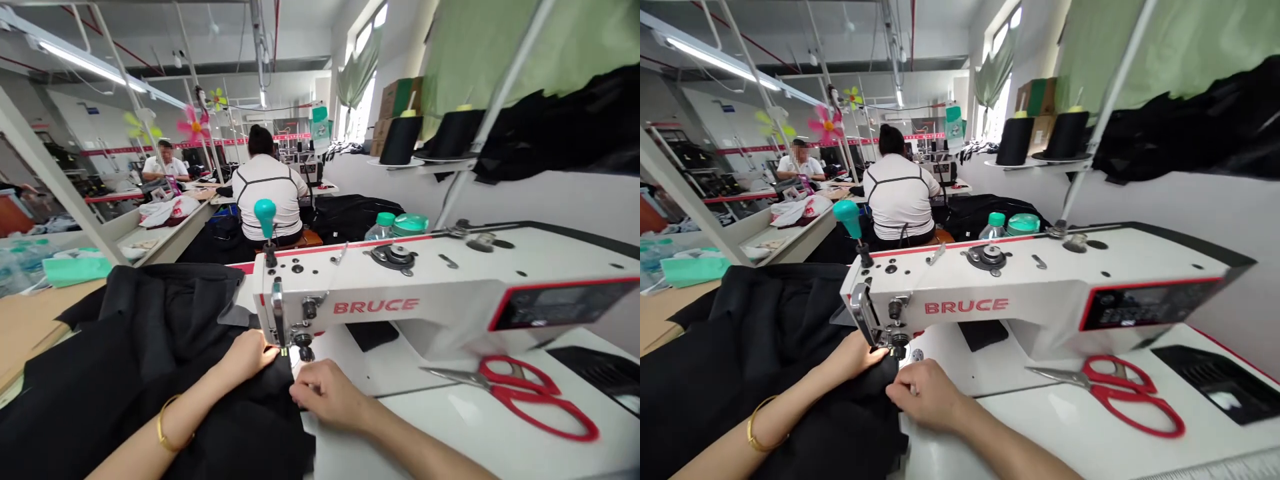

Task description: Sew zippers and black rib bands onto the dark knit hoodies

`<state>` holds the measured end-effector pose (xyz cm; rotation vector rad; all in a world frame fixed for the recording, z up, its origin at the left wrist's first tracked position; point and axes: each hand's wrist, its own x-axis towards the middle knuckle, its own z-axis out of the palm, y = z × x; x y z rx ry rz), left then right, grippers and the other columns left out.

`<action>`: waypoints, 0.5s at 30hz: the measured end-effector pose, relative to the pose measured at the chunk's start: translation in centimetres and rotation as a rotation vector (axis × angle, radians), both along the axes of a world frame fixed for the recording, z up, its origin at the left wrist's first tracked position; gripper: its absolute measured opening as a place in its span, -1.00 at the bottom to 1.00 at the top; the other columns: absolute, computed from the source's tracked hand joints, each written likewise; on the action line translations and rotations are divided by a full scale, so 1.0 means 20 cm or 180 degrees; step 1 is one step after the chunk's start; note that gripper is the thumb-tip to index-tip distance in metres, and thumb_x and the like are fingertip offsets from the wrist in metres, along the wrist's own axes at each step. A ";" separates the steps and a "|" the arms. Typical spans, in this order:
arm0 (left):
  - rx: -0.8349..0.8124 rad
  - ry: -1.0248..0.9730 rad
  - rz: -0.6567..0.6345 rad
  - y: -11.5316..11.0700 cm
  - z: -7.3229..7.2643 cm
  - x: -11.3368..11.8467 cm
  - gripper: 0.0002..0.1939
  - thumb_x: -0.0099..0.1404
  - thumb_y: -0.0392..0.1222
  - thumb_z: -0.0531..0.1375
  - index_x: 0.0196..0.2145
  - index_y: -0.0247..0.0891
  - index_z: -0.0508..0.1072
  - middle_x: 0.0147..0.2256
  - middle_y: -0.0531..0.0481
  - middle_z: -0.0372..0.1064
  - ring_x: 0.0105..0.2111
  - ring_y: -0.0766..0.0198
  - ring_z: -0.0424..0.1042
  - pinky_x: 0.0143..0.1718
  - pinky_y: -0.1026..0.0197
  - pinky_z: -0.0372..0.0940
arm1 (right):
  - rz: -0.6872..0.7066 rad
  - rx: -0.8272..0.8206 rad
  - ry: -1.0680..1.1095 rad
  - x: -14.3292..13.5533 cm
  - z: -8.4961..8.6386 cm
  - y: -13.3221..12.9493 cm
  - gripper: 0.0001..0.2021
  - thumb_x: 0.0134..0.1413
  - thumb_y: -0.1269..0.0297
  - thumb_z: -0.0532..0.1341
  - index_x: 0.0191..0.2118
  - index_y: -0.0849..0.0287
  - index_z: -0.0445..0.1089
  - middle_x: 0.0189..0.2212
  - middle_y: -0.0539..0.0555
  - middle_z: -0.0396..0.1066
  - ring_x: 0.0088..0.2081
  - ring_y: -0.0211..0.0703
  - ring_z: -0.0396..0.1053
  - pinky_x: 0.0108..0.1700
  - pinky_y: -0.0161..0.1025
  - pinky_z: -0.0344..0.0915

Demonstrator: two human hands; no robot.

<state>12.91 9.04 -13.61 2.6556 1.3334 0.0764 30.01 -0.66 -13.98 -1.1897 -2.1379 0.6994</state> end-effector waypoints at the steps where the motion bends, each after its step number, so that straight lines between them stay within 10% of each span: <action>1: 0.0014 0.0056 -0.0047 0.00 0.00 0.00 -0.75 0.21 -0.17 0.03 -0.29 -0.28 0.47 -0.29 -0.14 0.43 -0.24 0.12 0.40 -0.25 0.20 0.26 | 0.0092 0.0128 -0.0020 0.00 0.00 -0.02 -0.79 -0.01 0.49 -0.01 -0.51 0.19 0.31 -0.54 -0.08 0.33 -0.46 -0.36 0.25 -0.33 -0.42 0.16; 6: 0.0213 0.0310 -0.0473 -0.09 0.07 -0.02 -0.67 0.28 -0.20 -0.08 -0.30 -0.24 0.48 -0.32 -0.13 0.43 -0.27 0.14 0.39 -0.21 0.14 0.27 | 0.0776 0.0617 -0.0886 0.01 0.00 -0.08 -0.64 -0.11 0.47 0.08 -0.11 0.14 0.31 -0.04 0.03 0.29 -0.02 -0.21 0.21 0.00 -0.24 0.11; 10: 0.0209 0.0511 -0.1095 -0.28 0.14 -0.03 -0.72 0.18 -0.29 0.01 -0.17 -0.29 0.40 -0.11 -0.16 0.33 -0.10 0.18 0.31 -0.05 0.17 0.23 | 0.0905 0.0708 -0.1333 0.02 0.02 -0.14 -0.58 -0.09 0.35 0.15 -0.02 0.20 0.24 -0.02 0.17 0.24 -0.03 -0.14 0.22 -0.02 -0.18 0.15; 15: 0.0163 0.1015 -0.0693 -0.36 0.16 -0.01 -0.60 0.14 -0.36 0.01 -0.04 -0.30 0.28 -0.02 -0.20 0.21 -0.08 0.13 0.28 -0.22 0.19 0.32 | 0.0744 0.0729 -0.1231 -0.02 -0.01 -0.17 -0.55 -0.06 0.14 0.20 -0.04 0.27 0.24 -0.01 0.24 0.17 -0.02 -0.04 0.19 -0.01 -0.09 0.14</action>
